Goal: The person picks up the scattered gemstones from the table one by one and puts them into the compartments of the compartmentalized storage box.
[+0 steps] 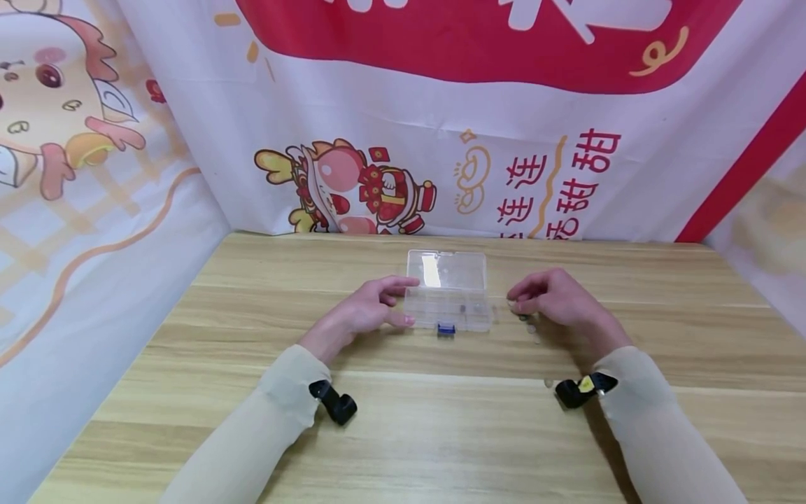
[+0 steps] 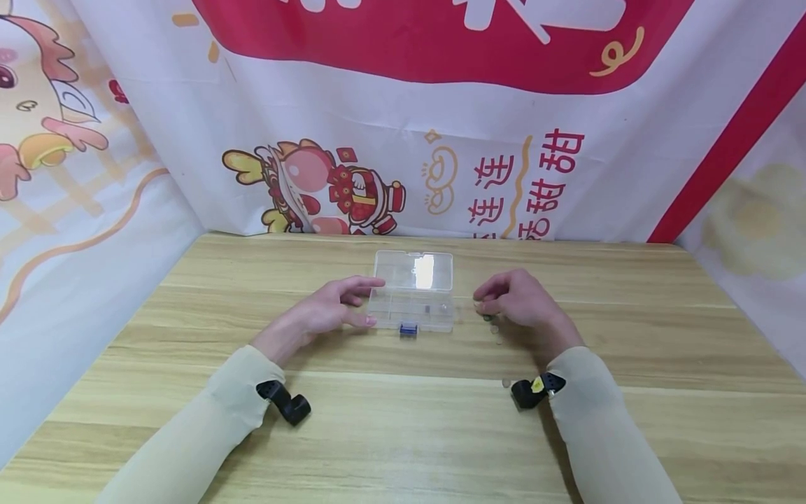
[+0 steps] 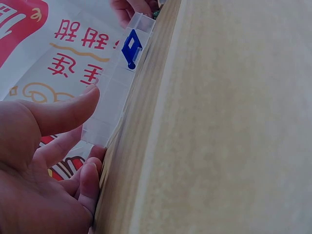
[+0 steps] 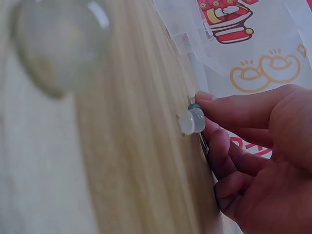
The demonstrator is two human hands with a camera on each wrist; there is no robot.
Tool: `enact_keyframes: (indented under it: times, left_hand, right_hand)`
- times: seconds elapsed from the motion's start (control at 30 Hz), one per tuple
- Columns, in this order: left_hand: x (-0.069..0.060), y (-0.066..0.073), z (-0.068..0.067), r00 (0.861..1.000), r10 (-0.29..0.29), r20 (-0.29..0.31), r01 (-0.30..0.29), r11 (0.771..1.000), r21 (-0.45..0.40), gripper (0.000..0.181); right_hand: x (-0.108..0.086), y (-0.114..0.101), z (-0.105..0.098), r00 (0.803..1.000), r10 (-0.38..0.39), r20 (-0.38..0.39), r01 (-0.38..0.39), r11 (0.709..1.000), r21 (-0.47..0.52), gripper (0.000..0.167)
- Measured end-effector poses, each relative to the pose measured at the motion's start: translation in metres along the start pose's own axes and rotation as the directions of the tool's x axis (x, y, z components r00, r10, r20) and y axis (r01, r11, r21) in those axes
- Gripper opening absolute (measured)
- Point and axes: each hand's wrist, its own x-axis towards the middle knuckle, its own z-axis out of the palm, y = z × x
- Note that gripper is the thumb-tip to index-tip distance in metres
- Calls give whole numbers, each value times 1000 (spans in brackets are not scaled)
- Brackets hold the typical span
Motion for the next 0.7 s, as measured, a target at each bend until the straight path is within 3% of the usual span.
enact_keyframes:
  times: [0.7]
  left_hand:
    - [0, 1, -1, 1000, 2, 2, -2, 1000, 15, 68]
  right_hand:
    - [1, -6, 5, 1000, -11, -19, 10, 998, -68, 15]
